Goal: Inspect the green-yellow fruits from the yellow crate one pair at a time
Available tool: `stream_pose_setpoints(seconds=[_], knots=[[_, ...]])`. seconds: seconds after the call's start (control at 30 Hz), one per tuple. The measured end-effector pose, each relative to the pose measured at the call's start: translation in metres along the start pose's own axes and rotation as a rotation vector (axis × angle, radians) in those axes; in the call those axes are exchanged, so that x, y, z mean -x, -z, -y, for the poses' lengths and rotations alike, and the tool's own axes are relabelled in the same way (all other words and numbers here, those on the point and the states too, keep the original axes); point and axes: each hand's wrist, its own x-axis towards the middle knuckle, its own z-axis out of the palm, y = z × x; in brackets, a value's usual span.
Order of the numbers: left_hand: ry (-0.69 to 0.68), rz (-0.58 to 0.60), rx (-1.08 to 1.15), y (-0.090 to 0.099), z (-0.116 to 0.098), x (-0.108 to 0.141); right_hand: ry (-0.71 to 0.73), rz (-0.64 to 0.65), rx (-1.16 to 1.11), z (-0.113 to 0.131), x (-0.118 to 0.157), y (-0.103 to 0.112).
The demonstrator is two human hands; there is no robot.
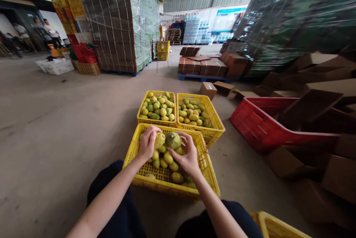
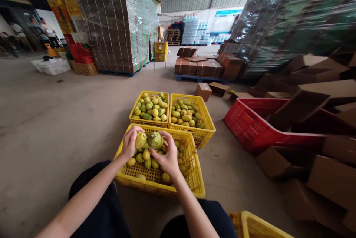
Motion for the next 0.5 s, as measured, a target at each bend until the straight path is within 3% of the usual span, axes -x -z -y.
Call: stream_pose_setpoints(seconds=[0.13,0.27,0.4,0.5], knots=[[-0.074,0.007,-0.021,0.0,-0.001,0.003,0.035,0.0,-0.042,0.001,-0.001,-0.002],[0.042,-0.068,0.056,-0.005,-0.003,0.002,0.012,0.005,-0.085,0.002,-0.002,-0.004],[0.394,-0.155,0.202,-0.011,-0.003,-0.005,-0.093,0.041,-0.074,0.001,-0.004,-0.003],[0.891,-0.197,0.505,-0.013,-0.001,-0.013,-0.233,-0.015,-0.11,-0.001,-0.007,-0.005]])
